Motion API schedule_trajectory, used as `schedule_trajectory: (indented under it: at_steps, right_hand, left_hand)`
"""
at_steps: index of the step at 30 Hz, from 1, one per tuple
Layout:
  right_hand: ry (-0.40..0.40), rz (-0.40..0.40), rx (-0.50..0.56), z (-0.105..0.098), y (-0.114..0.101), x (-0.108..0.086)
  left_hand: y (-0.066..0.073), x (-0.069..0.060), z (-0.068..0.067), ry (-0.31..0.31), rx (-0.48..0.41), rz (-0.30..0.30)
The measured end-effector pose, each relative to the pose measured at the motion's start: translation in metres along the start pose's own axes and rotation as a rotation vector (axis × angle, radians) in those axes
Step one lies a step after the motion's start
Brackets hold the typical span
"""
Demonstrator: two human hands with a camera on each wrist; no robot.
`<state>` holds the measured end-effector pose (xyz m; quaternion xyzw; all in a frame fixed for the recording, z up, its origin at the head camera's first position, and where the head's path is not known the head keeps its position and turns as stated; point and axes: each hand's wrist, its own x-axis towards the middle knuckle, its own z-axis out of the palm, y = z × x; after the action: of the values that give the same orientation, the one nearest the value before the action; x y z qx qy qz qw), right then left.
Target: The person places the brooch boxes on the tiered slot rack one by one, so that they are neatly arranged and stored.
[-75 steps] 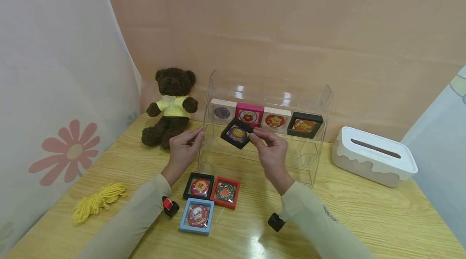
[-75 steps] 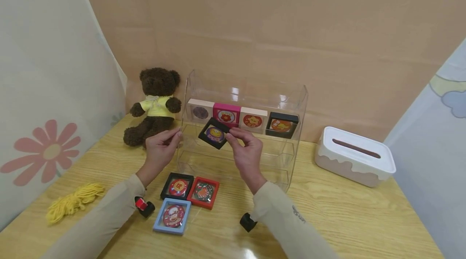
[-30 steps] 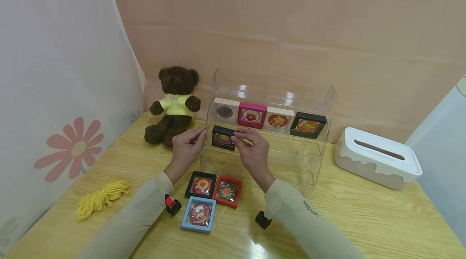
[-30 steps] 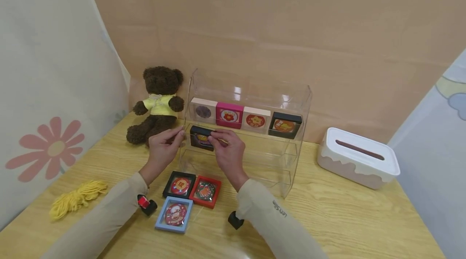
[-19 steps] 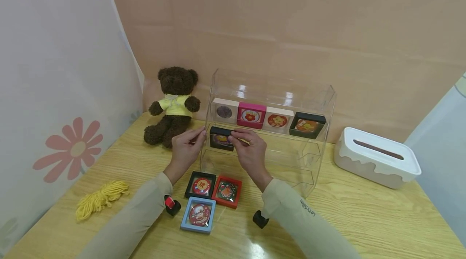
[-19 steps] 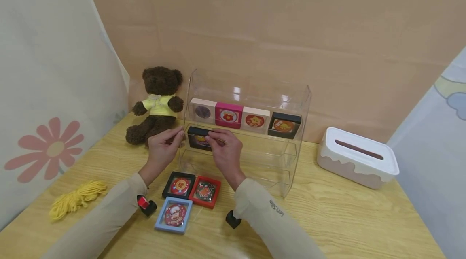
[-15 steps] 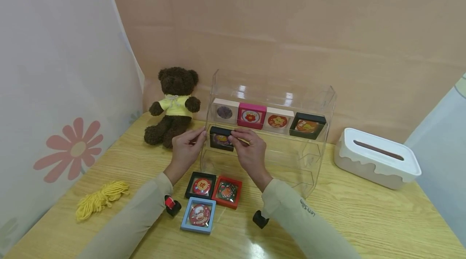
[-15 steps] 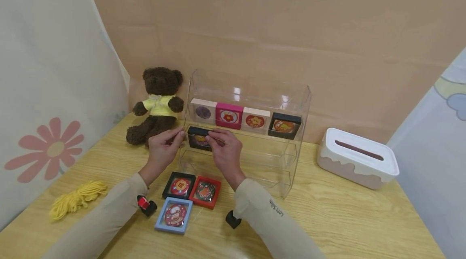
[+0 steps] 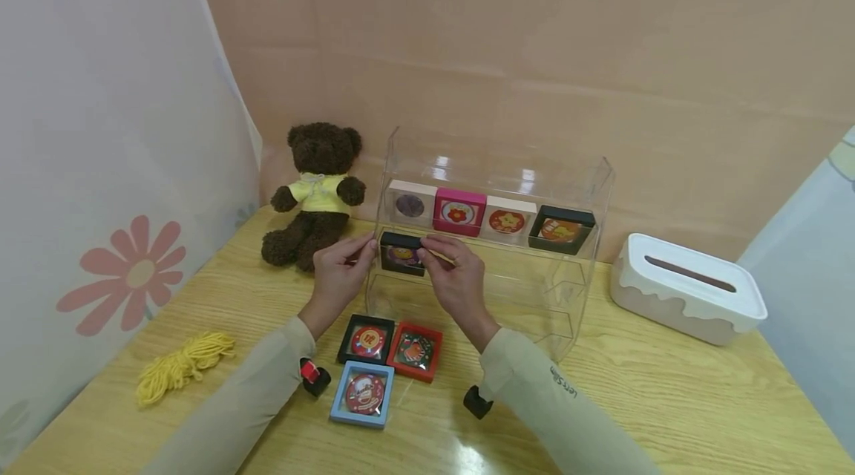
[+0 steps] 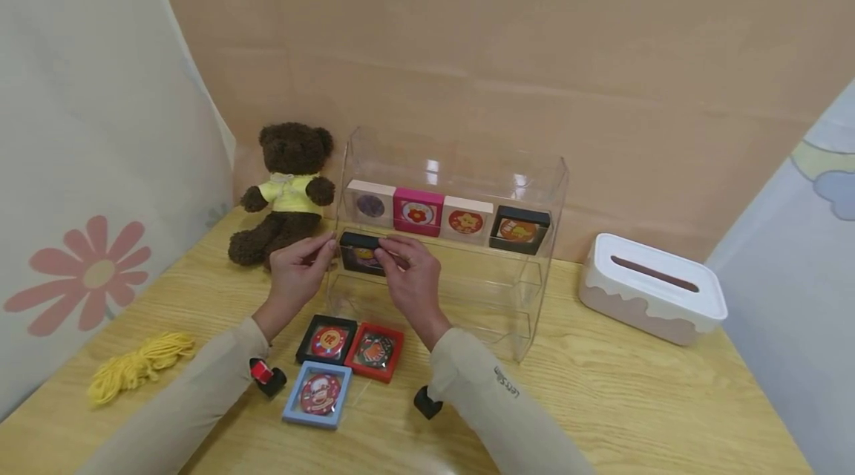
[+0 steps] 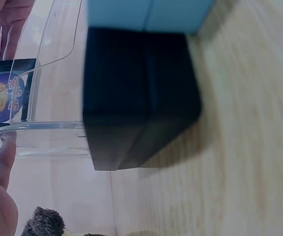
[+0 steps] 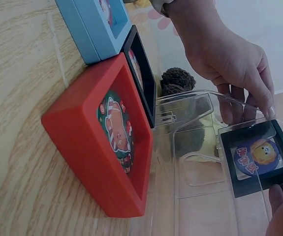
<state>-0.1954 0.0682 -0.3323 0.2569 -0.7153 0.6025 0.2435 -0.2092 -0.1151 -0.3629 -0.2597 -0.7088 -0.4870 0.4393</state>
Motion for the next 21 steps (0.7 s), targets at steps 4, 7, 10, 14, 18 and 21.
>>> schedule_trajectory:
  at_steps: [4,7,10,14,18,21]
  right_hand:
    - [0.004,-0.021,0.016,-0.003,-0.002,-0.001]
    - [0.008,-0.029,0.032,-0.006,-0.006,-0.004]
    - [-0.003,-0.020,0.047,-0.009,-0.012,-0.009]
    - [-0.045,-0.008,0.050,-0.012,-0.022,-0.018]
    - [-0.109,0.017,0.054,-0.017,-0.030,-0.031]
    - [-0.148,0.029,0.060,-0.021,-0.031,-0.043]
  left_hand:
    - [0.001,0.000,-0.001,0.000,0.001,-0.002]
    - [0.001,0.000,-0.002,0.002,0.012,0.007]
    - [-0.002,-0.001,-0.002,0.007,0.021,0.017]
    - [-0.016,-0.005,-0.001,-0.001,0.016,0.011]
    - [-0.032,-0.011,0.001,-0.012,0.000,-0.008]
    - [-0.030,-0.011,0.000,-0.017,-0.004,-0.014]
